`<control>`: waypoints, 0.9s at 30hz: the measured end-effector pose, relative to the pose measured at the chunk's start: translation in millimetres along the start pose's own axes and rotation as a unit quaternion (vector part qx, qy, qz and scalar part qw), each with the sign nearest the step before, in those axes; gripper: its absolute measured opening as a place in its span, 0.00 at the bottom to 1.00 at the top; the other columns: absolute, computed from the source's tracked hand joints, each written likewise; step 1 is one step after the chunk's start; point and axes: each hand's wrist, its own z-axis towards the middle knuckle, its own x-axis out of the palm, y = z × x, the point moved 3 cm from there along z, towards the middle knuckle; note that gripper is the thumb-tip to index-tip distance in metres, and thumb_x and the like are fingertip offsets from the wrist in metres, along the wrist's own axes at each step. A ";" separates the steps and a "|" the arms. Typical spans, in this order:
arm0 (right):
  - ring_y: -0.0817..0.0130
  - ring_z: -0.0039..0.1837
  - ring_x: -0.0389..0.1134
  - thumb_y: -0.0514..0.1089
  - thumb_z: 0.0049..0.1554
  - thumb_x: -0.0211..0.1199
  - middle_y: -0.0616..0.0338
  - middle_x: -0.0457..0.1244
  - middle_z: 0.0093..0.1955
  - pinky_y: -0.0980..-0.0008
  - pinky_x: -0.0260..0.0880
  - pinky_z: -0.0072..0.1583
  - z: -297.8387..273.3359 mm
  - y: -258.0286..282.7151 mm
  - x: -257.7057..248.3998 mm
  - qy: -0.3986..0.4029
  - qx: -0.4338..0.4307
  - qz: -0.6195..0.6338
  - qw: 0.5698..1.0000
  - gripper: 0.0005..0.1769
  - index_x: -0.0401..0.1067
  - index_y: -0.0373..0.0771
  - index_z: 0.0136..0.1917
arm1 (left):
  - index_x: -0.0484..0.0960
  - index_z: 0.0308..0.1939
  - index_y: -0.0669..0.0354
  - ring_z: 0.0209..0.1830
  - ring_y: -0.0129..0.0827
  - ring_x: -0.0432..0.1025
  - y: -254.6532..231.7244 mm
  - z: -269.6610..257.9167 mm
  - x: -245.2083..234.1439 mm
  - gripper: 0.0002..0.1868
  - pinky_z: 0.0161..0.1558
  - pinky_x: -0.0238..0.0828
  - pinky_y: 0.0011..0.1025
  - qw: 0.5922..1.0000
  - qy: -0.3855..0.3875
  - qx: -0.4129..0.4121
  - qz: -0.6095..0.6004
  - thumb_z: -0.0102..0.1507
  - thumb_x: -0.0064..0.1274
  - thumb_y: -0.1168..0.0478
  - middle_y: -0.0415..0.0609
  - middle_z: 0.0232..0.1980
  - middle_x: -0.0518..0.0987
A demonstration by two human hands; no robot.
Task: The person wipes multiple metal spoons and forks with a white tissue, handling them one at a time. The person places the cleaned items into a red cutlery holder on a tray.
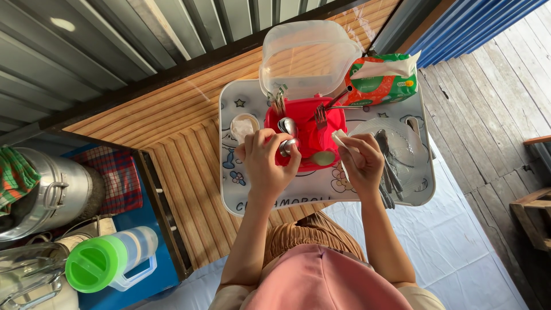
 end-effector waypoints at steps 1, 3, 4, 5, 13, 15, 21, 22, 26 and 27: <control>0.63 0.46 0.65 0.36 0.57 0.69 0.47 0.65 0.44 0.64 0.63 0.51 -0.3 -0.3 -0.9 0.000 0.000 0.000 1.000 0.07 0.81 0.33 0.49 | 0.83 0.35 0.39 0.38 0.33 0.69 -0.5 -0.7 1.9 0.07 0.44 0.56 0.35 1.000 0.000 0.000 0.000 0.54 0.58 0.51 0.40 0.38 0.75; 0.64 0.46 0.65 0.35 0.57 0.68 0.47 0.66 0.44 0.63 0.63 0.51 -1.0 -1.2 -4.1 -0.005 0.008 -0.012 1.000 0.06 0.81 0.33 0.49 | 0.82 0.36 0.37 0.37 0.33 0.68 -3.3 -1.3 5.6 0.06 0.45 0.56 0.33 0.999 -0.023 0.020 -0.029 0.55 0.58 0.52 0.36 0.38 0.73; 0.64 0.46 0.65 0.35 0.57 0.68 0.47 0.66 0.44 0.63 0.63 0.51 -0.7 0.5 -8.0 -0.008 0.009 -0.014 1.000 0.06 0.81 0.33 0.49 | 0.82 0.36 0.37 0.37 0.33 0.68 -5.7 -3.3 11.9 0.06 0.45 0.56 0.33 0.999 -0.021 0.022 -0.031 0.55 0.58 0.52 0.36 0.38 0.73; 0.64 0.46 0.64 0.35 0.59 0.66 0.47 0.66 0.44 0.63 0.64 0.51 -0.4 1.8 -12.3 -0.014 0.016 -0.017 1.000 0.06 0.80 0.32 0.50 | 0.83 0.36 0.37 0.38 0.33 0.68 -8.7 -5.3 18.0 0.05 0.47 0.57 0.33 0.997 -0.025 0.032 -0.059 0.55 0.58 0.53 0.36 0.38 0.73; 0.68 0.44 0.61 0.38 0.67 0.59 0.51 0.63 0.45 0.67 0.59 0.51 -20.8 -31.5 -84.8 -0.128 0.057 -0.042 0.989 0.08 0.75 0.33 0.48 | 0.82 0.38 0.43 0.36 0.39 0.71 -85.9 -14.6 37.8 0.07 0.41 0.66 0.34 0.966 0.014 0.136 -0.221 0.57 0.57 0.59 0.42 0.36 0.73; 0.67 0.41 0.63 0.37 0.68 0.57 0.48 0.61 0.52 0.66 0.64 0.45 -33.9 -46.0 -108.4 -0.162 0.106 -0.020 0.981 0.09 0.74 0.29 0.56 | 0.81 0.38 0.43 0.35 0.36 0.71 -101.9 -25.4 50.4 0.05 0.41 0.68 0.33 0.957 0.025 0.180 -0.226 0.58 0.56 0.57 0.41 0.37 0.73; 0.54 0.51 0.66 0.41 0.58 0.72 0.43 0.56 0.58 0.59 0.67 0.53 -59.2 -75.3 -141.9 -0.164 0.155 -0.090 0.970 0.26 0.69 0.26 0.64 | 0.82 0.37 0.50 0.35 0.38 0.73 -113.9 -61.9 94.3 0.03 0.43 0.73 0.32 0.930 0.115 0.189 -0.293 0.60 0.56 0.61 0.46 0.36 0.74; 0.54 0.51 0.66 0.41 0.58 0.72 0.43 0.56 0.58 0.59 0.67 0.53 -66.6 -89.7 -145.1 -0.169 0.157 -0.093 0.969 0.26 0.69 0.26 0.64 | 0.82 0.37 0.50 0.35 0.38 0.73 -113.6 -62.7 96.3 0.03 0.43 0.73 0.32 0.928 0.118 0.191 -0.297 0.60 0.56 0.61 0.46 0.36 0.74; 0.42 0.49 0.68 0.33 0.45 0.74 0.39 0.62 0.53 0.51 0.70 0.50 -81.1 -112.6 -148.5 -0.113 0.139 -0.287 0.941 0.31 0.73 0.28 0.62 | 0.82 0.37 0.52 0.38 0.43 0.74 -101.4 -70.8 117.2 0.04 0.45 0.72 0.37 0.904 0.237 0.088 -0.345 0.58 0.57 0.64 0.47 0.36 0.76; 0.41 0.47 0.68 0.34 0.42 0.76 0.39 0.63 0.52 0.48 0.70 0.48 -81.6 -112.4 -146.9 -0.083 0.157 -0.313 0.933 0.32 0.74 0.27 0.61 | 0.82 0.37 0.53 0.39 0.45 0.74 -96.0 -74.4 124.2 0.05 0.46 0.72 0.39 0.890 0.269 0.046 -0.365 0.58 0.57 0.65 0.48 0.36 0.77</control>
